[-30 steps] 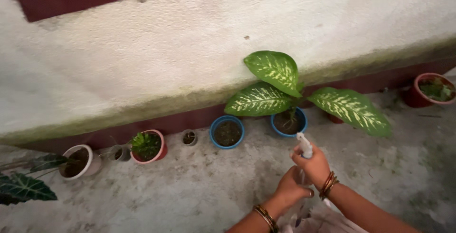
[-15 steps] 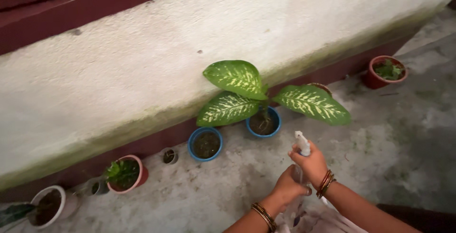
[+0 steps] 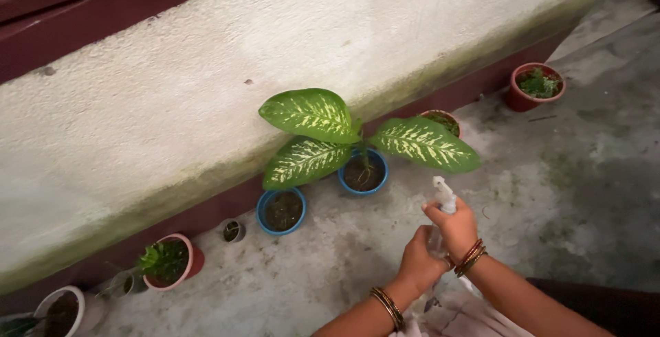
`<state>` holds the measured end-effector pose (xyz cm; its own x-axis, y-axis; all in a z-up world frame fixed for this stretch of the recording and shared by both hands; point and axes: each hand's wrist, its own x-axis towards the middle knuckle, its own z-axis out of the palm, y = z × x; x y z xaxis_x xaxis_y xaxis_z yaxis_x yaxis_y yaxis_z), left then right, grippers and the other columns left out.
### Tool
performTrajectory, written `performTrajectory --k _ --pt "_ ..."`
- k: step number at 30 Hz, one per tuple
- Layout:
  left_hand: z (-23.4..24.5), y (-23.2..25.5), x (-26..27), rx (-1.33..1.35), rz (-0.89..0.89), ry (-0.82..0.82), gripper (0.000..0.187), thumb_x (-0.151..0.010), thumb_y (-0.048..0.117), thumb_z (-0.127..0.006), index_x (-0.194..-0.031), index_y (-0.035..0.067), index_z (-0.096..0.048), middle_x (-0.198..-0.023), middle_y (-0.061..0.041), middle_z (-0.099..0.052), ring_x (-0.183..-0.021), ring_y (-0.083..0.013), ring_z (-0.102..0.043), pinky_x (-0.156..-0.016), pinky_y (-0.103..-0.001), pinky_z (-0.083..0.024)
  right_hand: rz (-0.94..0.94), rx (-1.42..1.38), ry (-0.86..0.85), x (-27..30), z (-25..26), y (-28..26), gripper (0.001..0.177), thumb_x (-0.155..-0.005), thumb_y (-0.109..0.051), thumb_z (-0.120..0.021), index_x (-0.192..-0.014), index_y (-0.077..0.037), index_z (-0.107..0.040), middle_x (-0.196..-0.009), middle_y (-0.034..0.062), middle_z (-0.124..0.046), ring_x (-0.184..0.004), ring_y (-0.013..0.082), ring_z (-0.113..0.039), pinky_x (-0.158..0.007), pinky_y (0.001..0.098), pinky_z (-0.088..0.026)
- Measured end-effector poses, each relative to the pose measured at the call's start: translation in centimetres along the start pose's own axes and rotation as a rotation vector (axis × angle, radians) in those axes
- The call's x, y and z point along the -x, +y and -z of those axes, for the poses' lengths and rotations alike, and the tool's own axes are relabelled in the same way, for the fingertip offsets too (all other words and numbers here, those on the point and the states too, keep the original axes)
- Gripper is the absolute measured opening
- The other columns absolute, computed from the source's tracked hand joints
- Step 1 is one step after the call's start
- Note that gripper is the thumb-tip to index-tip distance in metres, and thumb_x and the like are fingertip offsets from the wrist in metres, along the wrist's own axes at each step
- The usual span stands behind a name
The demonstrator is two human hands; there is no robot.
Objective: The person waters several potted plants by hand using a spray bottle.
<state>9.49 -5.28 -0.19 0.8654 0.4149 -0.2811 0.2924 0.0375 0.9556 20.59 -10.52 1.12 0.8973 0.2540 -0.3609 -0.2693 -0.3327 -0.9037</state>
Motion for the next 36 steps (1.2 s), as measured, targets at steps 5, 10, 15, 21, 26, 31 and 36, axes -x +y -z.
performTrajectory --k 5,10,15,21,26,31,36 --pt "-0.7 1.0 -0.1 0.088 0.019 -0.014 0.041 -0.073 0.021 -0.079 -0.106 0.006 -0.059 -0.102 -0.01 -0.071 -0.093 -0.0223 -0.069 -0.081 -0.036 -0.055 0.175 -0.127 -0.228 -1.6 1.8 0.6 0.032 -0.08 -0.021 -0.083 -0.101 -0.003 -0.065 -0.091 0.0019 -0.064 -0.081 0.0103 -0.058 -0.072 0.0294 -0.049" --pt "-1.4 1.5 -0.5 0.037 0.016 -0.044 0.034 -0.075 0.021 -0.078 -0.101 0.006 -0.061 -0.096 -0.009 -0.071 -0.089 -0.0223 -0.069 -0.08 -0.037 -0.055 0.154 0.016 -0.149 -2.6 3.3 1.6 0.029 -0.081 -0.024 -0.081 -0.095 -0.002 -0.067 -0.082 0.0037 -0.065 -0.075 0.012 -0.057 -0.066 0.0313 -0.048" --pt "-2.4 0.9 -1.1 -0.056 0.016 -0.004 0.036 -0.073 0.022 -0.08 -0.096 0.005 -0.06 -0.09 -0.009 -0.07 -0.084 -0.0227 -0.068 -0.077 -0.037 -0.054 0.072 0.15 -0.049 -3.2 3.6 2.0 0.029 -0.081 -0.027 -0.081 -0.09 -0.001 -0.071 -0.075 0.0067 -0.067 -0.068 0.0139 -0.056 -0.062 0.0344 -0.047" --pt "-4.4 0.1 -1.1 -0.019 0.111 0.062 0.036 -0.072 0.024 -0.08 -0.098 0.005 -0.063 -0.09 -0.01 -0.072 -0.083 -0.0223 -0.069 -0.077 -0.036 -0.054 0.146 0.239 -0.161 -2.9 4.6 0.0 0.034 -0.077 -0.031 -0.08 -0.095 -0.004 -0.07 -0.079 0.0059 -0.072 -0.072 0.0156 -0.066 -0.068 0.0333 -0.054" --pt "-5.3 -0.2 -1.0 0.148 0.091 0.027 0.041 -0.072 0.02 -0.078 -0.108 0.008 -0.064 -0.098 -0.007 -0.073 -0.09 -0.0188 -0.07 -0.08 -0.034 -0.055 0.273 0.276 -0.175 -2.5 5.7 0.5 0.042 -0.069 -0.026 -0.087 -0.098 -0.005 -0.066 -0.084 0.0045 -0.07 -0.074 0.0152 -0.066 -0.071 0.0344 -0.055" --pt "-5.9 -0.8 -1.4 0.073 0.058 0.037 0.04 -0.072 0.019 -0.081 -0.106 0.005 -0.065 -0.1 -0.008 -0.073 -0.092 -0.0193 -0.07 -0.082 -0.034 -0.055 0.218 0.238 -0.14 -3.7 6.2 3.3 0.033 -0.073 -0.022 -0.085 -0.094 -0.004 -0.068 -0.081 0.0063 -0.071 -0.073 0.0164 -0.066 -0.071 0.0348 -0.056" --pt "-6.7 -2.0 -1.9 0.134 0.088 0.04 0.042 -0.07 0.019 -0.08 -0.107 0.006 -0.065 -0.099 -0.006 -0.074 -0.091 -0.0184 -0.07 -0.081 -0.034 -0.055 0.148 0.347 -0.12 -3.8 6.3 3.2 0.033 -0.074 -0.025 -0.086 -0.094 -0.003 -0.07 -0.082 0.008 -0.072 -0.074 0.0193 -0.068 -0.072 0.0352 -0.056"
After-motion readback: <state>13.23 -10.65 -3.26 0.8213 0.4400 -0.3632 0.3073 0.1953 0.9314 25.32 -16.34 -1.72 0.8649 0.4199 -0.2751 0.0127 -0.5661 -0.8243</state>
